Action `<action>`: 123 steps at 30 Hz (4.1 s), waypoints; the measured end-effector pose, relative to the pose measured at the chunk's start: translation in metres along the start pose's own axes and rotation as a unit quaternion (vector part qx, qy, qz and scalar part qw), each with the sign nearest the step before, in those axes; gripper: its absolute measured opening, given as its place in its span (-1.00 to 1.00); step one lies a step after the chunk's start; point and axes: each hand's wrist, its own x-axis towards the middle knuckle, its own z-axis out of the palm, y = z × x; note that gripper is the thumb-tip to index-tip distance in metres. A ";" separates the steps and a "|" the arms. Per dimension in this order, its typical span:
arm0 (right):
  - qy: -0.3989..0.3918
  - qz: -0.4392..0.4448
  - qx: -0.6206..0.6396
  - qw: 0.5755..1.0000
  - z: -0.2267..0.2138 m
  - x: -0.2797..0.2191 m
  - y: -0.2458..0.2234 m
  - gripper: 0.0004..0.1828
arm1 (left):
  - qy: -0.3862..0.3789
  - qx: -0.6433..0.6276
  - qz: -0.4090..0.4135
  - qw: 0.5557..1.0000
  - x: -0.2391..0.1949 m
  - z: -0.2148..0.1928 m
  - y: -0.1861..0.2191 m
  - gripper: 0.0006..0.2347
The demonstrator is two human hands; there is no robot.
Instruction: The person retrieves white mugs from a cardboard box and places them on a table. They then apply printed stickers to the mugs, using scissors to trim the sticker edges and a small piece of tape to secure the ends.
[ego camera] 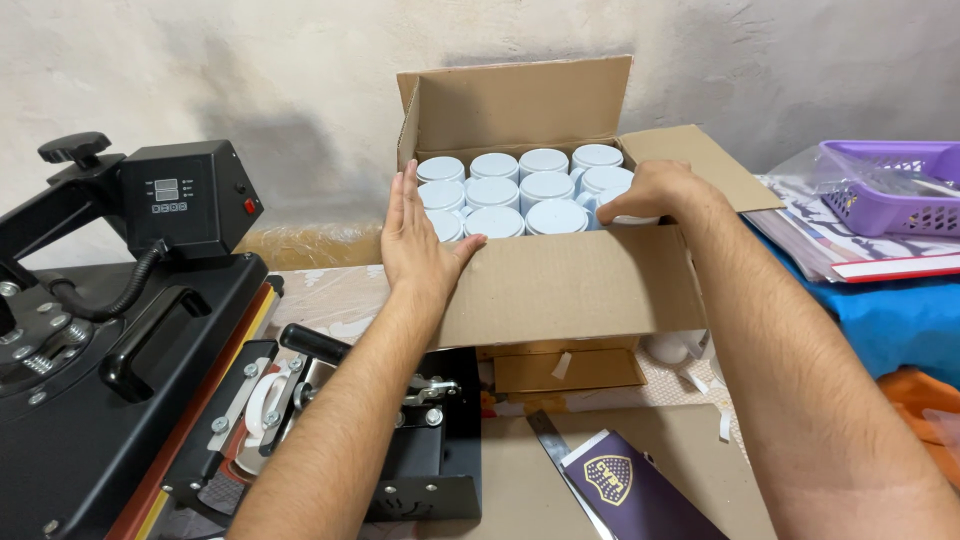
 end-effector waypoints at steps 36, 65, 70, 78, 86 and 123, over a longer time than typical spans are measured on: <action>0.165 -0.096 0.080 0.978 0.095 0.043 0.039 -0.40 | -0.205 -0.363 0.078 0.905 0.088 -0.088 0.114 -0.34; 0.057 -0.028 0.096 0.993 0.051 -0.006 0.020 -0.32 | -0.149 -0.451 -0.001 0.880 0.086 -0.161 0.056 -0.47; 0.081 -0.038 0.081 0.993 0.061 0.008 0.025 -0.37 | -0.045 -0.461 -0.018 0.886 0.095 -0.184 0.031 -0.27; 0.234 -0.159 0.051 0.958 0.067 0.000 0.037 -0.28 | 0.022 -0.907 0.035 0.418 -0.135 -0.148 -0.022 -0.28; 0.394 -0.422 0.181 0.796 0.007 -0.227 0.090 -0.63 | -0.217 -0.965 -0.111 0.102 -0.344 -0.013 0.013 -0.28; 0.180 0.167 -0.049 0.968 0.141 -0.323 0.423 -0.73 | -0.097 -0.859 -0.013 0.503 -0.406 0.140 0.026 -0.90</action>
